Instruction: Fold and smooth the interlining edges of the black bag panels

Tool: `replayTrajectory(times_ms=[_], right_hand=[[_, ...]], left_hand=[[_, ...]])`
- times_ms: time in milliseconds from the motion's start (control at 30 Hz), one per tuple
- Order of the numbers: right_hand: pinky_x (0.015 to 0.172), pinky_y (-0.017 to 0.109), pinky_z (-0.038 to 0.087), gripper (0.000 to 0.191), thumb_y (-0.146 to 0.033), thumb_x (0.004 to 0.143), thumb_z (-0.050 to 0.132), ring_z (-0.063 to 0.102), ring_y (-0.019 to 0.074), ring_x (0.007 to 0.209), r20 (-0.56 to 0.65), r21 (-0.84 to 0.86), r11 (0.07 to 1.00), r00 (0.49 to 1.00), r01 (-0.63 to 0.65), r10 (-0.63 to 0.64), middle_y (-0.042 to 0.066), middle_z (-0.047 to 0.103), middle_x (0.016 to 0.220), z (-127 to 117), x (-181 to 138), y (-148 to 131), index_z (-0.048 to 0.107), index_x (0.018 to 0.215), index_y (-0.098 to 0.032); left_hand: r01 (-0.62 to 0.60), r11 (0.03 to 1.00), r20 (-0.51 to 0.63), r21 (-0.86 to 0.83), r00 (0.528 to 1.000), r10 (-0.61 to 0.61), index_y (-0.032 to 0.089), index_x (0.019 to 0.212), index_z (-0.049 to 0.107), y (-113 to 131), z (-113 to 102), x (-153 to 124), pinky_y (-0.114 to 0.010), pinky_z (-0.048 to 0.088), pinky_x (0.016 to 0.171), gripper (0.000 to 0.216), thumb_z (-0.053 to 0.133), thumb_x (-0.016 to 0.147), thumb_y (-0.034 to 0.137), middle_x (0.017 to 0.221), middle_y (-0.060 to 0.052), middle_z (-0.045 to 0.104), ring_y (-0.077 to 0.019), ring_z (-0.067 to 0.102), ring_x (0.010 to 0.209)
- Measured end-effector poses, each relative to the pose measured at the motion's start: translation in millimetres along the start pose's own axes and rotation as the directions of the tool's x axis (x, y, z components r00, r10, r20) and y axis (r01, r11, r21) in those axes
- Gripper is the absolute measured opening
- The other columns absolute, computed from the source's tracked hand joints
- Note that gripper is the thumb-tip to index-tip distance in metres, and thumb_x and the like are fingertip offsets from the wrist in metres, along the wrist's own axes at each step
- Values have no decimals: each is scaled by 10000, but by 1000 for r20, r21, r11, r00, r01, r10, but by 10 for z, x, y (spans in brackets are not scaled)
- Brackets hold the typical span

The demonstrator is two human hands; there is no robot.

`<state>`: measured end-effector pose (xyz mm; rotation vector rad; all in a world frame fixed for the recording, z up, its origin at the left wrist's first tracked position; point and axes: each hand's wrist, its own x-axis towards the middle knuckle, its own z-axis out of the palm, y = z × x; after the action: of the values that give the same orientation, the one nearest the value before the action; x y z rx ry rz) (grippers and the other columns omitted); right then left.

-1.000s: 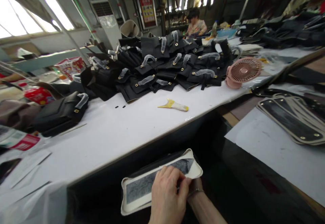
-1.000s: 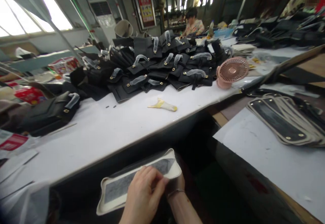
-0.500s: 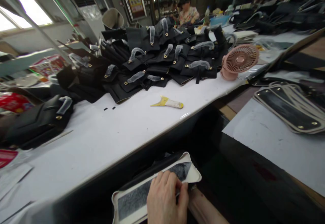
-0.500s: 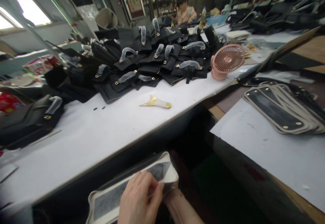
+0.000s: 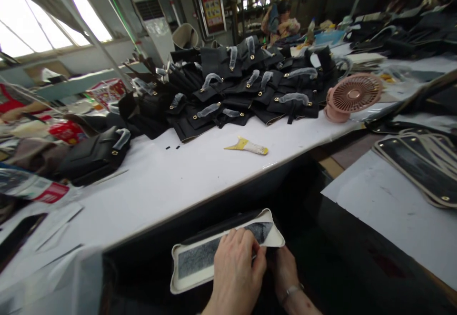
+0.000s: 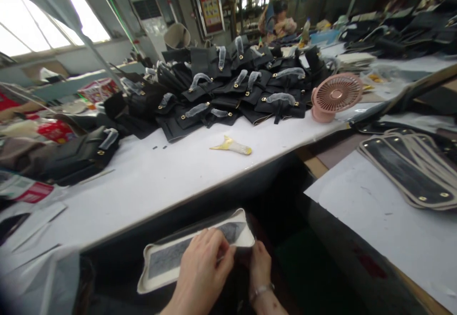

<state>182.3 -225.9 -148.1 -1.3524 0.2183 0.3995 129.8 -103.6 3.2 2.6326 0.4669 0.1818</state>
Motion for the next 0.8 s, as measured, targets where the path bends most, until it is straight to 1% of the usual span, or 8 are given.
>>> replayTrajectory(times_ms=[67, 133, 200, 267, 333, 500, 667, 800], right_hand=[[579, 246, 552, 321, -475, 842, 715, 681, 172, 663, -23, -143, 988, 997, 63, -67, 27, 709, 744, -163, -126, -190, 718, 874, -155], [783, 206, 556, 235, -372, 845, 723, 698, 185, 929, 66, -319, 892, 946, 321, -317, 41, 736, 1025, -314, -302, -426, 749, 1001, -199], [979, 226, 494, 299, -212, 905, 629, 642, 194, 1127, 358, -474, 468, 648, 746, -672, 53, 668, 1249, -367, -457, -637, 700, 1195, -206], [1063, 325, 453, 460, -79, 916, 534, 573, 237, 1242, 599, -448, 11, 309, 894, -738, 109, 595, 1354, -303, -544, -767, 569, 1370, -144], [1060, 406, 449, 541, -33, 912, 491, 512, 286, 1306, 679, -428, -175, 187, 887, -710, 169, 558, 1381, -174, -558, -802, 453, 1450, -71], [1028, 475, 430, 555, -73, 936, 454, 489, 335, 1316, 698, -494, -313, 156, 811, -699, 217, 571, 1351, 32, -511, -652, 372, 1481, -13], [999, 490, 423, 566, -138, 951, 456, 506, 362, 1286, 679, -574, -321, 219, 754, -701, 253, 559, 1351, 98, -610, -520, 350, 1484, 17], [976, 490, 442, 600, -115, 930, 471, 518, 377, 1256, 663, -583, -325, 204, 745, -721, 271, 576, 1298, 224, -682, -479, 323, 1492, 31]], left_hand=[[-17, 1000, -27, 12, 999, 18, 206, 749, 540, 25, -4, -24, -360, 423, 690, 152, 577, 888, 158, 762, -10, 610, -220, 590, 761], [-45, 999, -53, 32, 998, 46, 204, 770, 549, 41, -7, -45, -365, 433, 694, 141, 570, 896, 145, 778, -12, 613, -222, 585, 758], [-72, 996, -75, 49, 994, 76, 204, 784, 552, 47, -8, -61, -364, 444, 692, 138, 561, 907, 144, 784, -15, 617, -224, 585, 755], [-83, 995, -98, 55, 991, 88, 202, 796, 552, 45, -8, -71, -355, 453, 686, 131, 558, 912, 141, 780, -17, 619, -222, 588, 750], [-81, 996, -117, 49, 989, 86, 196, 816, 552, 37, -7, -83, -347, 461, 680, 113, 561, 904, 125, 782, -21, 624, -220, 591, 745], [-142, 989, -96, 51, 985, 146, 200, 847, 560, -48, -35, -193, -362, 440, 695, 162, 498, 906, 63, 832, -27, 634, -227, 570, 760], [-172, 983, -181, 62, 967, 180, 223, 840, 583, -292, -118, -365, -365, 375, 699, 157, 532, 917, 97, 839, -7, 641, -217, 550, 768], [-146, 989, -193, -23, 971, 139, 226, 844, 591, -417, -113, -402, -352, 365, 700, 155, 533, 928, 111, 828, -3, 641, -198, 551, 770]])
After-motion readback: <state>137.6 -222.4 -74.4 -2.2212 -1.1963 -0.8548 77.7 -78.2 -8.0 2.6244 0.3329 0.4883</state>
